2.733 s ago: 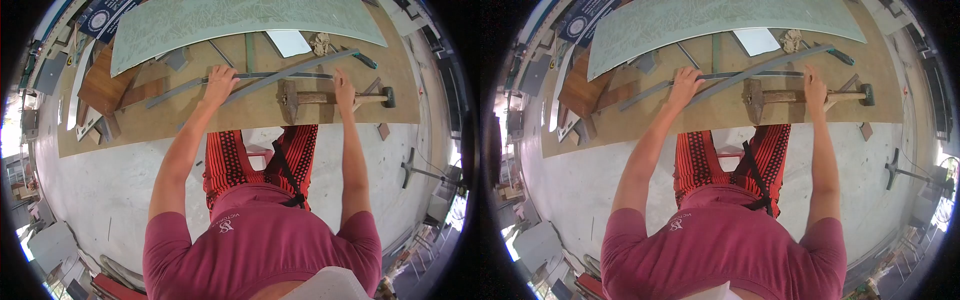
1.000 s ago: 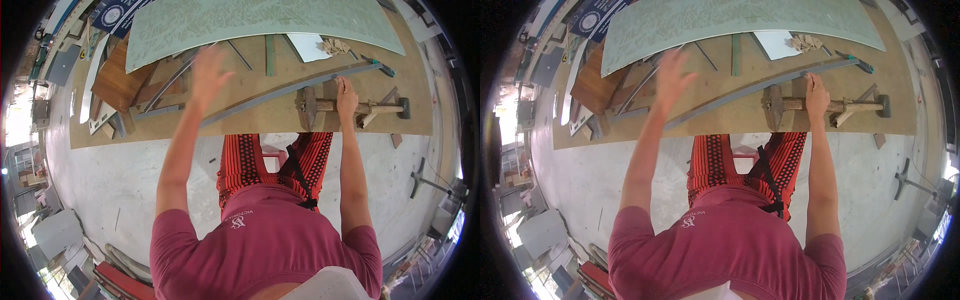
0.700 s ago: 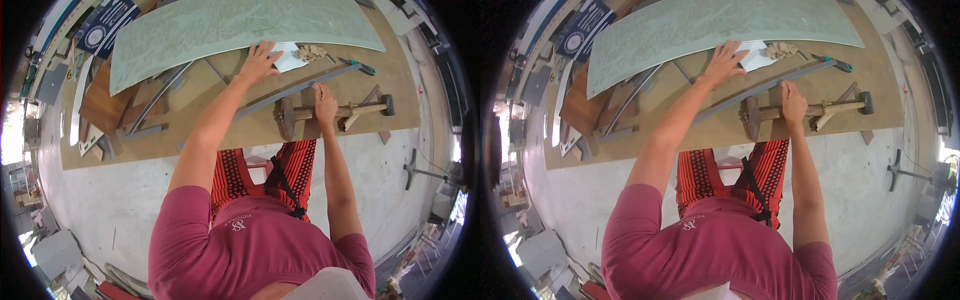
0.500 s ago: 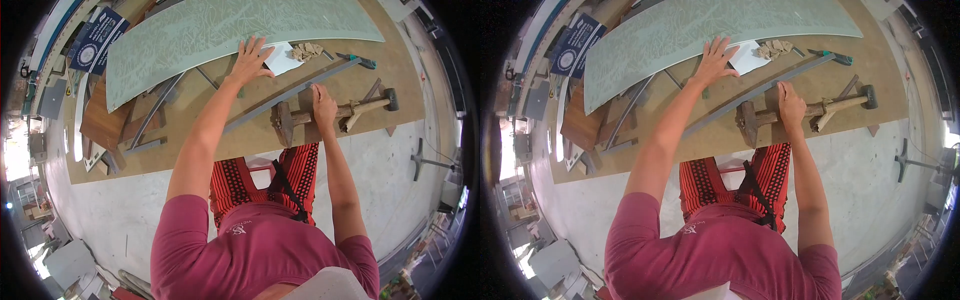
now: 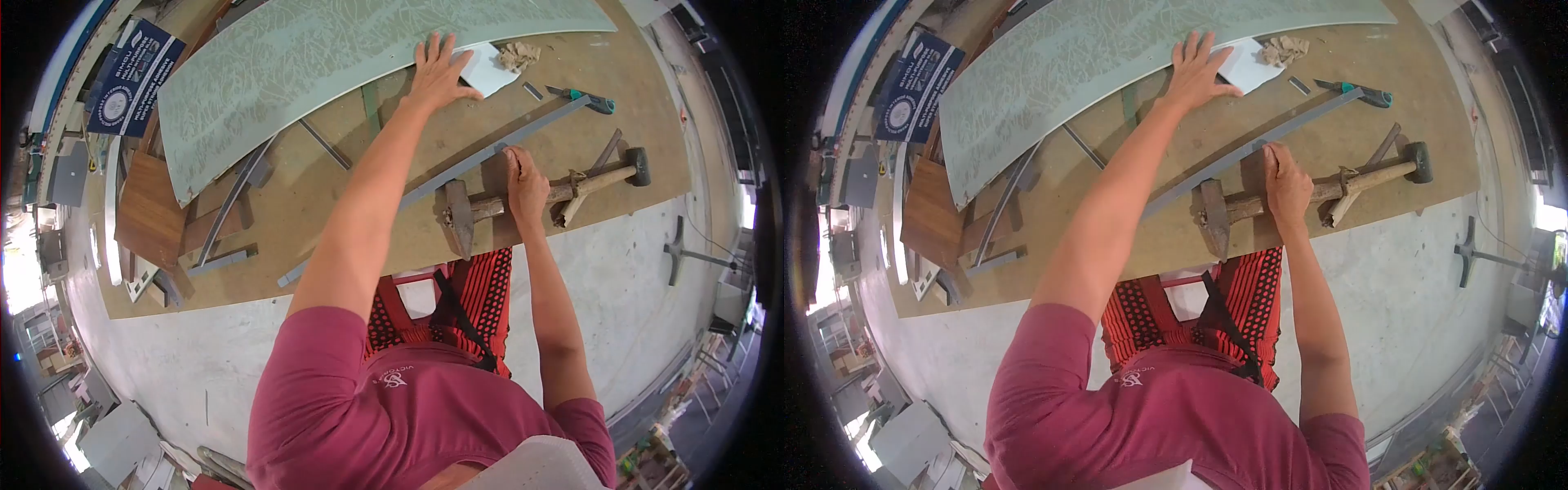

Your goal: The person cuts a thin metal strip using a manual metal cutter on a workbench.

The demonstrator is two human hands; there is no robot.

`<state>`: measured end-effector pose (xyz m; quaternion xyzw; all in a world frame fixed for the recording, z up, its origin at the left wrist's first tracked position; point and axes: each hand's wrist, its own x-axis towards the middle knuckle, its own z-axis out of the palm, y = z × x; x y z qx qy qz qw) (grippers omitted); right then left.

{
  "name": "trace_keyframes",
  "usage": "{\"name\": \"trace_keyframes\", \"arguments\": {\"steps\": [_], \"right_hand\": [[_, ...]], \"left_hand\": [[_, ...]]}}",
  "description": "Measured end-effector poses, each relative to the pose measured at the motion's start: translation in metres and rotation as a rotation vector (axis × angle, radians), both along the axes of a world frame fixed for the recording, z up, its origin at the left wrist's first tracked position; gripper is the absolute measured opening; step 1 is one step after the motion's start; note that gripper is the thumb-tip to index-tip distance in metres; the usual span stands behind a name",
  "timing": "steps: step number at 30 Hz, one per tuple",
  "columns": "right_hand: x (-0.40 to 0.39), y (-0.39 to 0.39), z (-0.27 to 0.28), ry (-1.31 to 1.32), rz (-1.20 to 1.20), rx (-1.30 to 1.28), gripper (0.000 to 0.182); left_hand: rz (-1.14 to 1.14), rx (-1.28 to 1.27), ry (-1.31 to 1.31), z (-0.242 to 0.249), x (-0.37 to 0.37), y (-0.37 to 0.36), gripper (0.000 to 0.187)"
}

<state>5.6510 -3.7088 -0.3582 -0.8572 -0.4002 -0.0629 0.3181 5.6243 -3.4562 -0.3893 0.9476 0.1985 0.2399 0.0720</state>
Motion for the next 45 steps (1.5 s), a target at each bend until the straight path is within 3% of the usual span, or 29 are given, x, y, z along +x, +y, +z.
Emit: {"name": "trace_keyframes", "arguments": {"steps": [4, 8, 11, 15, 19, 24, 28, 30, 33, 36, 40, 45], "right_hand": [[0.000, -0.001, 0.003, 0.055, 0.009, -0.003, 0.019], [0.001, -0.001, 0.002, 0.067, 0.003, -0.037, 0.020], [0.003, -0.003, 0.000, 0.013, 0.034, -0.010, 0.020], [0.004, -0.004, -0.004, -0.022, 0.028, 0.007, 0.019], [0.005, -0.004, -0.006, -0.027, 0.055, 0.030, 0.021], [0.004, -0.005, -0.004, -0.024, 0.049, 0.007, 0.022], [0.003, -0.005, -0.004, -0.039, 0.020, -0.006, 0.022], [0.003, -0.005, -0.004, -0.039, 0.010, -0.034, 0.022], [0.004, -0.004, -0.006, -0.040, 0.022, -0.018, 0.023], [0.004, -0.003, -0.005, -0.041, 0.023, -0.016, 0.024], [0.004, -0.005, -0.005, -0.025, 0.029, -0.049, 0.026], [0.005, -0.003, -0.005, -0.050, 0.038, -0.085, 0.026]], "left_hand": [[0.065, -0.054, 0.007, 0.001, 0.045, 0.008, 0.106], [0.054, -0.112, -0.039, 0.013, 0.047, 0.000, 0.104], [0.151, -0.071, -0.165, 0.021, -0.003, -0.026, 0.096], [0.439, -0.086, -0.085, 0.024, -0.116, -0.065, 0.081], [0.568, -0.121, 0.041, 0.007, -0.191, -0.063, 0.073], [0.738, 0.236, 0.159, 0.015, -0.263, -0.028, 0.060], [0.727, 0.013, 0.019, 0.052, -0.273, -0.063, 0.051], [0.314, -0.383, -0.096, 0.060, -0.268, -0.111, 0.050], [0.319, -0.254, 0.072, 0.051, -0.266, -0.171, 0.042], [0.429, -0.199, 0.070, 0.031, -0.275, -0.177, 0.038], [0.494, -0.165, 0.021, 0.015, -0.284, -0.148, 0.033], [0.267, -0.129, -0.111, 0.012, -0.298, -0.105, 0.028]]}}
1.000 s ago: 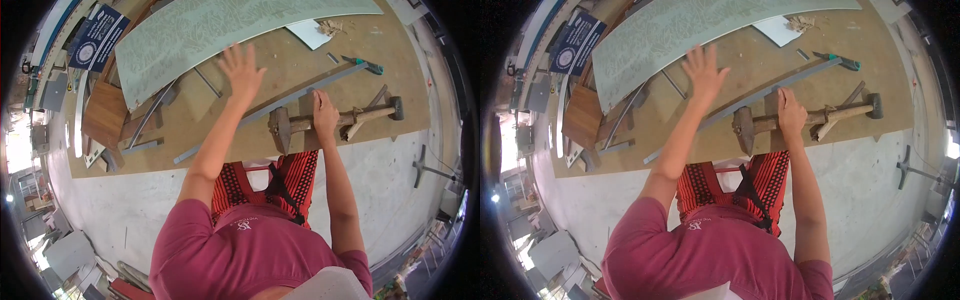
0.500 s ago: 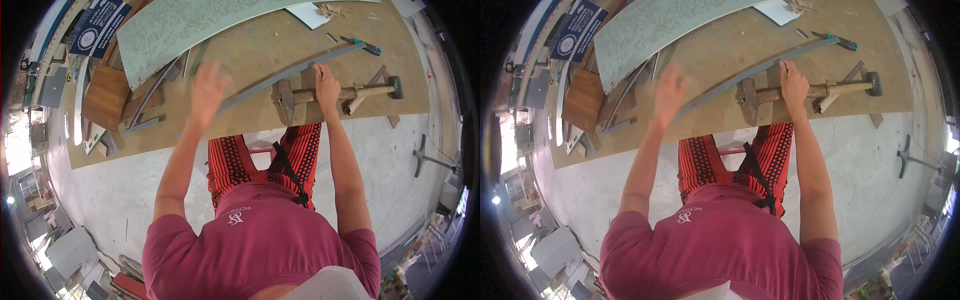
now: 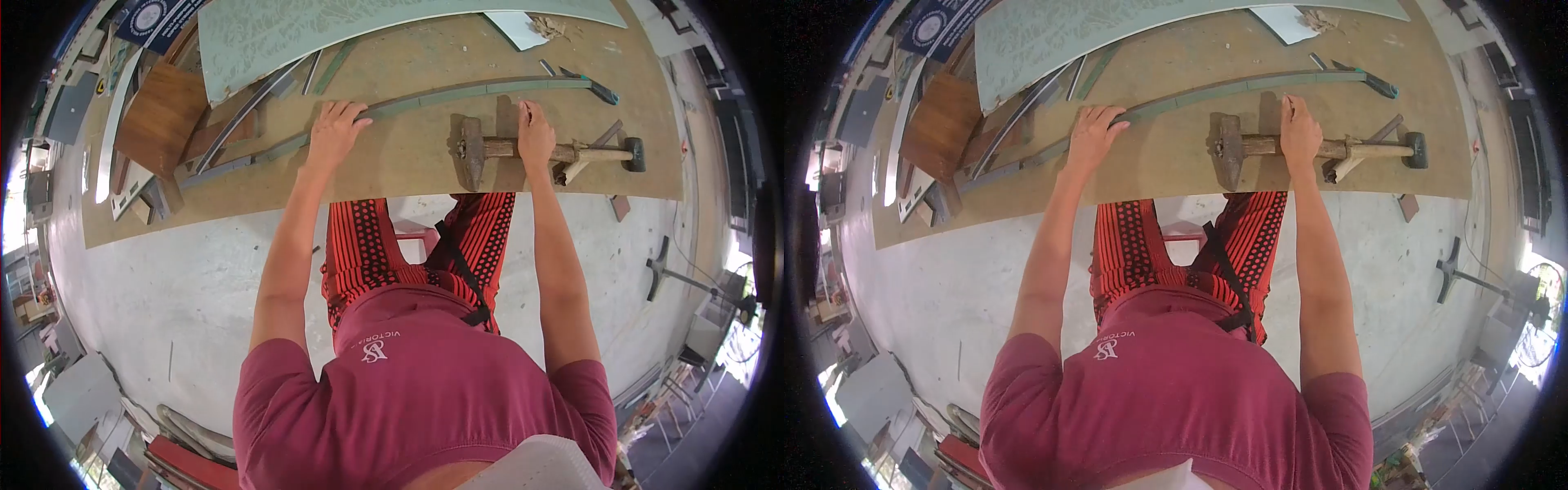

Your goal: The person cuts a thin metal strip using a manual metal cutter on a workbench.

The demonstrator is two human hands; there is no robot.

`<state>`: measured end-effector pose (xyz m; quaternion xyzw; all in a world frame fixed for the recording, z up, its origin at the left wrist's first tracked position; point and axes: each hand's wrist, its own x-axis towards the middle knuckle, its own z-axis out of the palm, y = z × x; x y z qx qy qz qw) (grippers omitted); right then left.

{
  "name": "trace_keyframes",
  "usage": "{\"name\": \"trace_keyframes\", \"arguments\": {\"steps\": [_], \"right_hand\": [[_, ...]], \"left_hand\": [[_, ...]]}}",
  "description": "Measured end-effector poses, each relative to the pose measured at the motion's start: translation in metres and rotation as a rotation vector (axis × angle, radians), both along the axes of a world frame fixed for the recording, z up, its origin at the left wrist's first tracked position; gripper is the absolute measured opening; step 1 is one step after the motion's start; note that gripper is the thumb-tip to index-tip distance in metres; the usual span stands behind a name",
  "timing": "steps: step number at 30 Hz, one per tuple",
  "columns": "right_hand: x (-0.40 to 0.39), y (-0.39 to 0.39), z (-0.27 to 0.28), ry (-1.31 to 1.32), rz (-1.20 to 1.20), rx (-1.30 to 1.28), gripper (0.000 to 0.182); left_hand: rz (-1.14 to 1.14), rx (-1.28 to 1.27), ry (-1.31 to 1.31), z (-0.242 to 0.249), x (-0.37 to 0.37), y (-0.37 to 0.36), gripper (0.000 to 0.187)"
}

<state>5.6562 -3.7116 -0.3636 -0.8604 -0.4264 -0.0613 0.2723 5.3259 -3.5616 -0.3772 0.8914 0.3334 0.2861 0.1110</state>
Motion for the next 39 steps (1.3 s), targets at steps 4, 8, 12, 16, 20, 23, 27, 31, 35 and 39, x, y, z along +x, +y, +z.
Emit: {"name": "trace_keyframes", "arguments": {"steps": [4, 8, 12, 16, 20, 23, 27, 31, 35, 39], "right_hand": [[0.004, -0.001, -0.005, -0.031, 0.003, -0.013, 0.026], [0.003, 0.000, -0.002, -0.018, 0.014, -0.019, 0.026], [0.016, 0.001, -0.012, -0.065, 0.065, -0.064, 0.029], [0.014, 0.017, 0.007, 0.271, 0.110, 0.000, 0.035], [-0.063, 0.062, 0.027, 0.191, 0.347, -0.039, 0.035], [-0.131, 0.103, 0.036, 0.332, 0.620, -0.159, 0.028], [-0.169, 0.154, 0.009, 0.149, 0.802, -0.307, 0.023], [-0.183, 0.169, -0.002, 0.026, 0.862, -0.307, 0.024], [-0.164, 0.153, 0.023, -0.005, 0.877, -0.253, 0.030], [-0.129, 0.092, 0.061, 0.205, 0.631, 0.007, 0.028]], "left_hand": [[-0.007, -0.004, 0.068, 0.000, -0.003, 0.004, 0.027], [-0.025, -0.016, 0.025, -0.001, -0.003, 0.005, 0.026], [0.045, 0.140, -0.009, 0.007, 0.002, -0.005, 0.027], [0.217, 0.179, -0.160, 0.023, 0.004, -0.037, 0.024], [0.100, -0.455, -0.590, 0.024, -0.003, -0.127, 0.021], [0.023, -0.563, -0.376, -0.021, -0.010, -0.190, 0.023], [-0.111, -0.808, -0.360, -0.070, -0.020, -0.206, 0.030], [0.059, -1.022, -0.541, -0.086, -0.013, -0.183, 0.032], [0.106, -1.056, -0.546, -0.079, -0.016, -0.184, 0.029], [-0.061, -0.861, -0.597, -0.054, -0.028, -0.184, 0.026]]}}
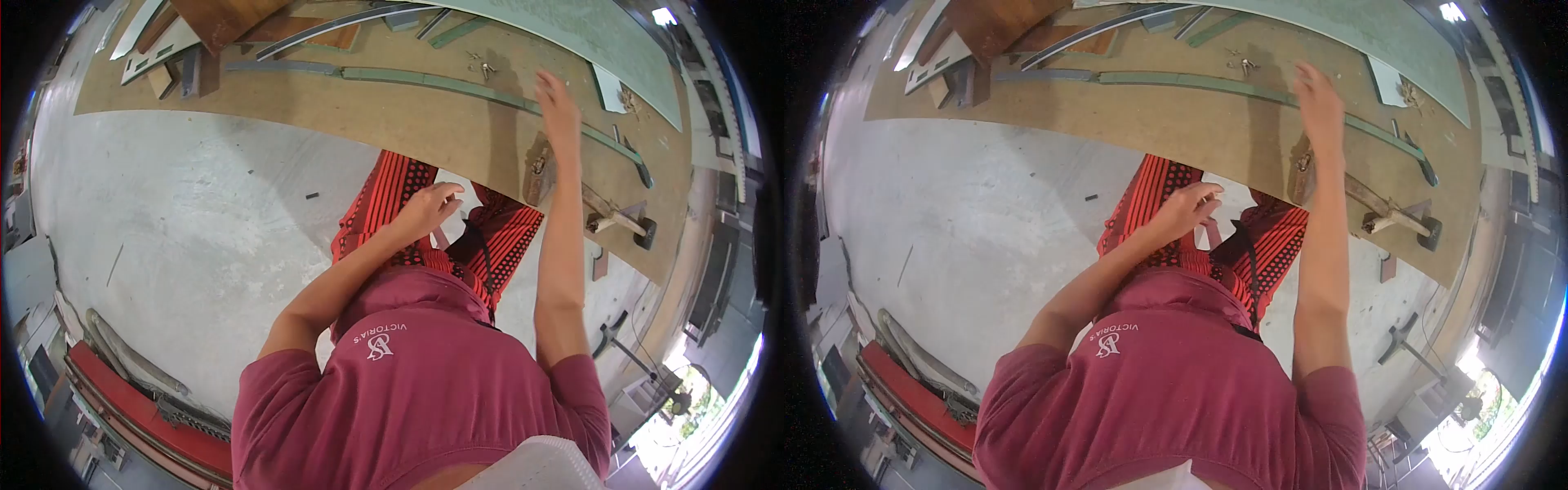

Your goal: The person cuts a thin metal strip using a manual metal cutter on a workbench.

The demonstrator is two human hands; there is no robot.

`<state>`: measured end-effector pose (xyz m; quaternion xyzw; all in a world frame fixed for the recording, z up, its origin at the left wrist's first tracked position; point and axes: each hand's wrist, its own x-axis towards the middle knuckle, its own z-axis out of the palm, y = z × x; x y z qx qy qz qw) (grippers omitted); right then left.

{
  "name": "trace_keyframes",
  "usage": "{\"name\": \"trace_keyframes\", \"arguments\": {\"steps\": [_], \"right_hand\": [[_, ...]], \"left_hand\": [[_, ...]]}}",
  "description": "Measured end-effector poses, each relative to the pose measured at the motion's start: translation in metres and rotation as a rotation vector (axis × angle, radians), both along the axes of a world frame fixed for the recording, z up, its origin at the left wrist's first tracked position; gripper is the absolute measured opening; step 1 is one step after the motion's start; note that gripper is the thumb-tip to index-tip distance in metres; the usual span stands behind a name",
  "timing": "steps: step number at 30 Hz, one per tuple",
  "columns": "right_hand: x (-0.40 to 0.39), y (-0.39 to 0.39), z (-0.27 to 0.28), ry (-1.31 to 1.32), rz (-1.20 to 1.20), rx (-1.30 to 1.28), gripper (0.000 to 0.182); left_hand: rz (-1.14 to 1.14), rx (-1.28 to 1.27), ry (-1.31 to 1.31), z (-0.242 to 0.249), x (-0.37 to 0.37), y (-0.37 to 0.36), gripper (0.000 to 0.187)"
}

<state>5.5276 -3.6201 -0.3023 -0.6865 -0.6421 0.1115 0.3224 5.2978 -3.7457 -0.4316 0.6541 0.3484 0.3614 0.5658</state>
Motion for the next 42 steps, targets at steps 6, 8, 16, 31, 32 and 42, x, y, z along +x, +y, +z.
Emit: {"name": "trace_keyframes", "arguments": {"steps": [6, 8, 16, 31, 32, 42], "right_hand": [[0.034, -0.162, -0.011, 0.238, -0.432, -0.128, 0.021], [0.028, -0.210, -0.029, 0.320, -0.483, -0.233, 0.020], [0.008, -0.245, -0.023, 0.183, -0.526, -0.143, 0.020], [0.095, -0.130, -0.030, -0.592, 0.177, -0.171, 0.054], [0.096, -0.129, -0.031, -0.635, 0.211, -0.158, 0.052], [0.087, -0.100, 0.003, -0.849, 0.341, -0.062, 0.045]], "left_hand": [[0.288, 0.245, 0.159, 0.082, -0.022, 0.095, 0.024], [0.335, 0.339, 0.220, 0.087, -0.015, 0.139, 0.022], [0.364, 0.343, 0.354, 0.038, 0.039, 0.227, 0.019], [0.311, 0.320, 0.730, 0.045, 0.056, 0.246, 0.021], [0.262, 0.459, 0.794, 0.052, 0.058, 0.243, 0.024], [0.036, 0.594, 0.888, 0.064, 0.049, 0.258, 0.018]]}}
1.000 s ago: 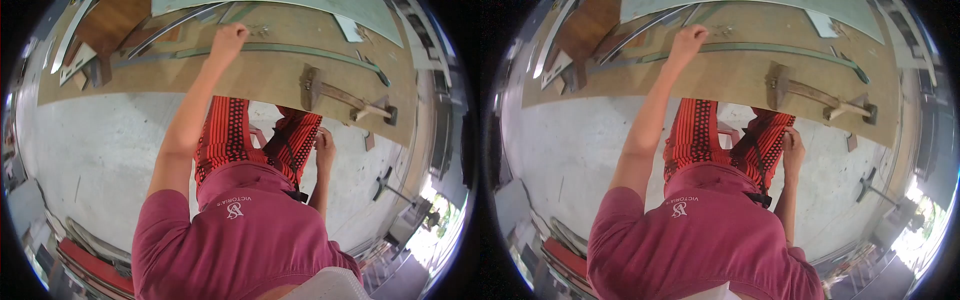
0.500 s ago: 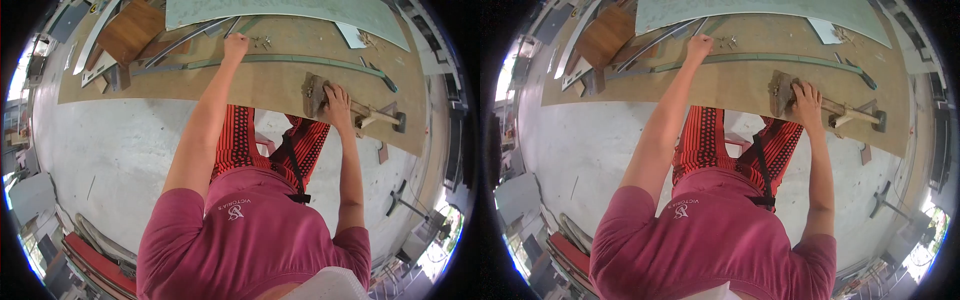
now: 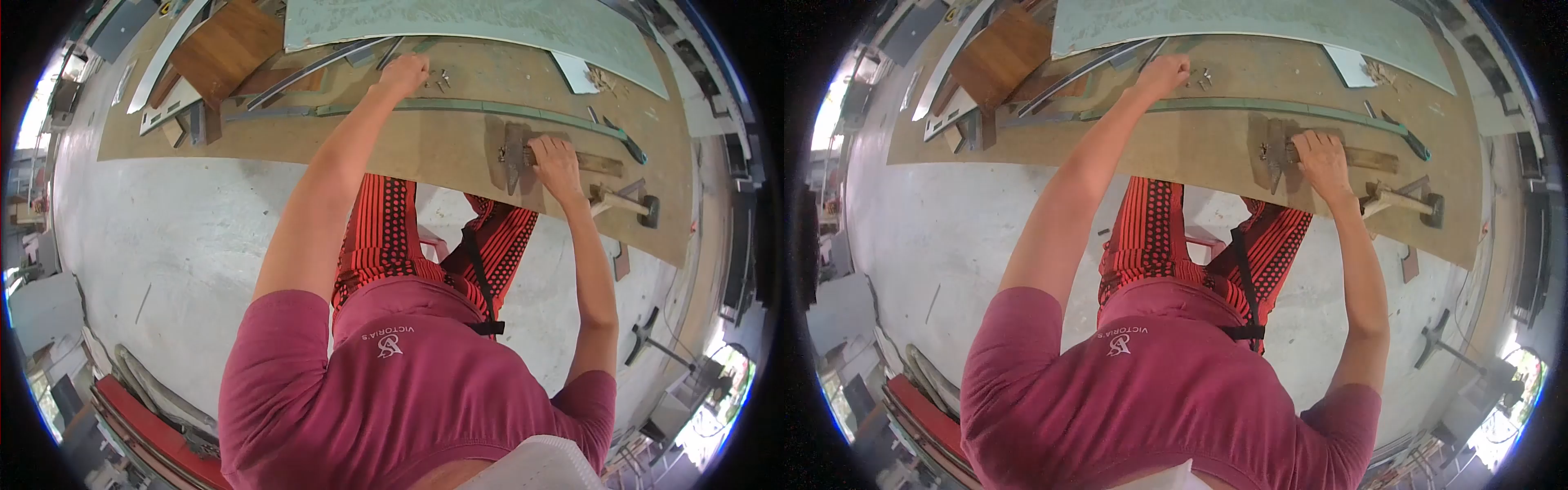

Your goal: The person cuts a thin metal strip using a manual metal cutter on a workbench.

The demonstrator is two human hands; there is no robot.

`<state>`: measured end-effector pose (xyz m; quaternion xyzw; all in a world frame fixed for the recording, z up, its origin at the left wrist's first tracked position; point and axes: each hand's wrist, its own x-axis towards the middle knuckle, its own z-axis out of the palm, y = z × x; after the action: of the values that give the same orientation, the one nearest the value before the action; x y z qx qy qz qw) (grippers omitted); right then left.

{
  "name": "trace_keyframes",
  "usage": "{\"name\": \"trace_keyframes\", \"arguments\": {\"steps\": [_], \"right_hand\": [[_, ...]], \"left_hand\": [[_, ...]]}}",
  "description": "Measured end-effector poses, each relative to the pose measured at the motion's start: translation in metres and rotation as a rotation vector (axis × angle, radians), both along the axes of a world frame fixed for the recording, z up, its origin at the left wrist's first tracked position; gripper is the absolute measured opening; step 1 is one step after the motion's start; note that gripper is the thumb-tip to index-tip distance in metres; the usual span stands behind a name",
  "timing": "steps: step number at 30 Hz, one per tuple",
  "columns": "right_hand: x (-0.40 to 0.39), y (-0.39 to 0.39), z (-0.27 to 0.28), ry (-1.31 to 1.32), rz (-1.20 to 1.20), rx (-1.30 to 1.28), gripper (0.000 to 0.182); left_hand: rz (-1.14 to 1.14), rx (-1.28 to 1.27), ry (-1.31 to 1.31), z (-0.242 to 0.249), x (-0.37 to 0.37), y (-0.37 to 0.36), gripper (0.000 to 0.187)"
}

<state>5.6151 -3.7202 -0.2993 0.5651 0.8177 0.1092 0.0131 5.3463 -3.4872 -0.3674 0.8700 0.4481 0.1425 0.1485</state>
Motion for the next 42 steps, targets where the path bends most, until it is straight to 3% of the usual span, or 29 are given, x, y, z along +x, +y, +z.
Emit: {"name": "trace_keyframes", "arguments": {"steps": [2, 3, 5, 9, 11, 15, 17, 21, 27, 42], "right_hand": [[-0.012, -0.004, 0.011, 0.138, -0.074, 0.023, 0.044], [-0.026, -0.008, 0.023, 0.142, -0.057, 0.015, 0.044], [-0.060, -0.021, 0.044, 0.428, -0.336, 0.013, 0.041], [-0.090, -0.050, 0.035, 0.538, -0.536, -0.122, 0.028], [-0.122, -0.060, 0.033, 1.287, -0.652, -0.241, 0.016], [-0.143, -0.077, -0.004, 1.372, -0.713, -0.300, 0.017], [-0.148, -0.084, -0.014, 1.386, -0.756, -0.350, 0.015], [-0.151, -0.099, -0.014, 1.551, -0.803, -0.372, 0.015], [-0.135, -0.119, -0.022, 1.400, -0.900, -0.335, 0.017], [-0.136, -0.128, -0.028, 1.413, -0.925, -0.353, 0.021]], "left_hand": [[0.015, -0.154, -0.361, 0.005, -0.016, 0.007, 0.020], [0.034, -0.158, -0.359, 0.013, -0.029, 0.006, 0.020], [0.136, -0.289, -0.659, 0.035, -0.060, 0.000, 0.024], [0.209, -0.385, -0.907, 0.034, -0.112, -0.033, 0.029], [0.253, -0.435, -0.960, 0.016, -0.123, -0.054, 0.026], [0.363, -0.341, -0.767, 0.010, -0.107, -0.082, 0.020], [0.291, 0.076, -0.530, 0.002, -0.101, -0.081, 0.021], [0.327, 0.106, -0.499, -0.008, -0.090, -0.080, 0.022], [0.323, 0.159, -0.487, -0.020, -0.086, -0.079, 0.015], [0.261, 0.187, -0.407, -0.015, -0.088, -0.080, 0.016]]}}
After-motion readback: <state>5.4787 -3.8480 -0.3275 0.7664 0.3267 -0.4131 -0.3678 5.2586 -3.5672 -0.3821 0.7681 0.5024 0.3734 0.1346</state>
